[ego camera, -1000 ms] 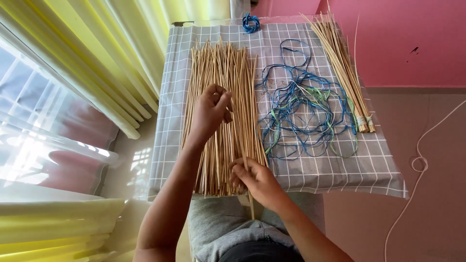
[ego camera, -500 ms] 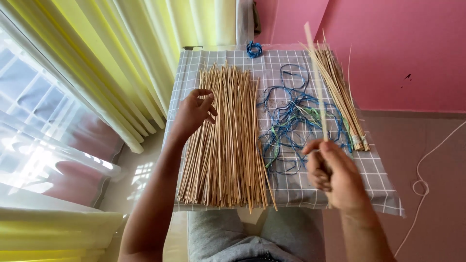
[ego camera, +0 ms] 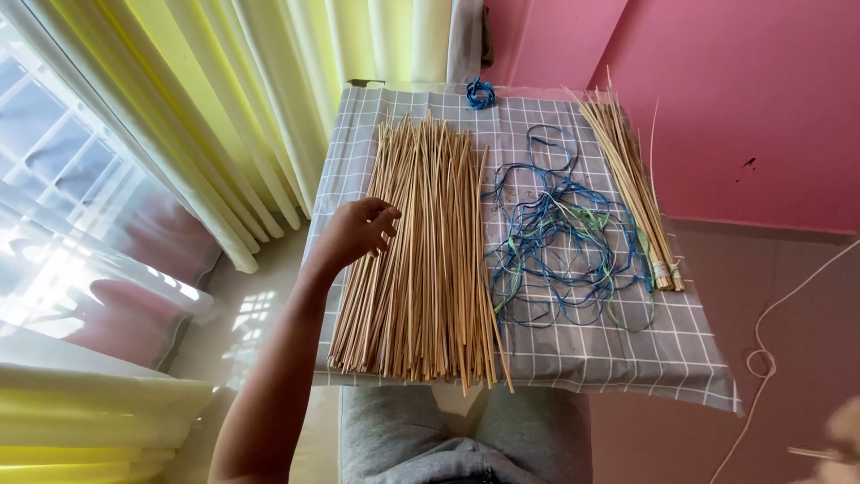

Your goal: Sorting and bundling thin wooden sticks by hand and securing them with string.

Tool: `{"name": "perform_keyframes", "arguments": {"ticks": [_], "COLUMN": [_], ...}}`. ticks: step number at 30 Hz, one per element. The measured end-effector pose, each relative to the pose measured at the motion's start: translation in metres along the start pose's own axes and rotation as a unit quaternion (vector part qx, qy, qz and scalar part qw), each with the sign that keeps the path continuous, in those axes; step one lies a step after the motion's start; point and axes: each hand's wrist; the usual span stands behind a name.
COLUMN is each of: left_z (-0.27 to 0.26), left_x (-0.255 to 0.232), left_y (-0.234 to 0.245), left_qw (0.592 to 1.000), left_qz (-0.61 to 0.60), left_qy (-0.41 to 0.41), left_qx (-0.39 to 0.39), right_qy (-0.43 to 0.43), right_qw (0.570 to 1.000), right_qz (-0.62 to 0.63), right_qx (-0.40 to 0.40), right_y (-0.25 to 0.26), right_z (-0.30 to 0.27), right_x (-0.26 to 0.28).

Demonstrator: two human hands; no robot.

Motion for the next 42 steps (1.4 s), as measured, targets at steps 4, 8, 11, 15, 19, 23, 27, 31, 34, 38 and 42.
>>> {"name": "perform_keyframes", "arguments": {"ticks": [4,8,11,15,19,23,27,31,34,38,42], "left_z": [0.011,0.063,0.101,0.162,0.197,0.208,0.214,0.221,0.202,0.177,0.165], "left_x": [-0.004,0.018,0.015,0.019,0.034,0.033,0.036,0.037,0.012,-0.03,-0.059], "left_y": [-0.016,-0.041,-0.049,-0.06,-0.078,-0.084,-0.088,-0.09,-0.077,-0.04,-0.007], "left_qw": [0.998,0.983,0.961,0.947,0.914,0.908,0.909,0.919,0.947,0.982,0.98], "left_qz": [0.059,0.176,0.261,0.286,0.38,0.391,0.388,0.356,0.26,0.106,-0.119], "left_qy": [0.008,-0.032,-0.061,-0.069,-0.008,-0.002,-0.005,-0.015,-0.018,-0.004,-0.047], "left_qx": [-0.017,-0.04,-0.073,-0.132,-0.14,-0.15,-0.153,-0.169,-0.19,-0.159,-0.151], "right_qy": [-0.303,-0.517,-0.549,-0.501,-0.525,-0.517,-0.541,-0.531,-0.516,-0.506,-0.487], "right_qw": [0.842,0.782,0.748,0.782,0.771,0.757,0.756,0.762,0.767,0.771,0.775], "right_qz": [0.255,0.317,0.334,0.301,0.293,0.334,0.296,0.308,0.316,0.319,0.337], "right_qx": [-0.368,-0.142,-0.165,-0.213,-0.212,-0.222,-0.22,-0.208,-0.212,-0.218,-0.222], "right_y": [-0.316,-0.38,-0.375,-0.349,-0.343,-0.341,-0.34,-0.344,-0.343,-0.345,-0.349], "right_z": [0.305,0.275,0.275,0.266,0.244,0.245,0.251,0.244,0.248,0.248,0.241], "right_x": [0.148,0.098,0.105,0.098,0.094,0.098,0.104,0.1,0.105,0.103,0.092]}}
Point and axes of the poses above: each hand's wrist, its own z-axis towards the middle knuckle, its own y-axis out of the back of the hand, x = y × z, and after that the axes turned 2 degrees about -y, right-handed
